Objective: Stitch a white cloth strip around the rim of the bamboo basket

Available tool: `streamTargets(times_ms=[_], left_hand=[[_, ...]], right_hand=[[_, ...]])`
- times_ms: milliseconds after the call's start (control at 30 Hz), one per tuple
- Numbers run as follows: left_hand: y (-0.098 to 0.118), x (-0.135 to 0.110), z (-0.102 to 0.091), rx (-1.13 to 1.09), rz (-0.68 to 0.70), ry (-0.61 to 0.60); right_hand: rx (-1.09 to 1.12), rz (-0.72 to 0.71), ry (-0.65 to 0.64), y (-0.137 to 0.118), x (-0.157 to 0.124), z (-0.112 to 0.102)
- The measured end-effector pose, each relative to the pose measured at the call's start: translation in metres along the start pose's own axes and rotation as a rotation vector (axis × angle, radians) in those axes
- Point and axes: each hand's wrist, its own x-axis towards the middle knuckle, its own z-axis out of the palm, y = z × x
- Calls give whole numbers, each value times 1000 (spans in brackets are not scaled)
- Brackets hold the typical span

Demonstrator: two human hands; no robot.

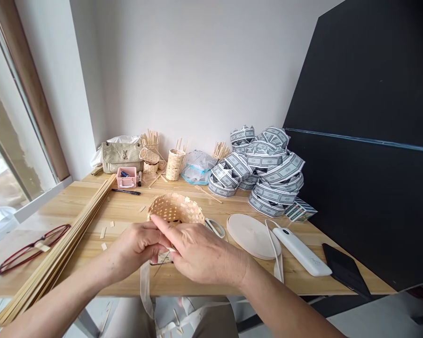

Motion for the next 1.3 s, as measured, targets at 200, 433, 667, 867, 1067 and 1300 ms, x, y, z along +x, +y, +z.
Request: streamTargets(times_ms=[200, 433, 667, 867, 1067, 1300], left_hand=[[-1, -5, -4, 33, 73, 40], [-3, -9, -18, 120, 65, 86], [-14, -11, -30, 150, 54, 344], [-18, -11, -41, 90, -20, 363], [-23, -15, -59, -162, -108, 234], [-27, -15, -70, -254, -177, 152]], right_hand=[[245, 116, 57, 6, 0, -23], [865, 344, 195, 5, -25, -32], [1302, 434, 258, 17, -74, 26], [1511, 480, 308, 41, -87, 85], [1069, 617, 546, 58, -98, 62], [634, 595, 1088, 51, -74, 36]])
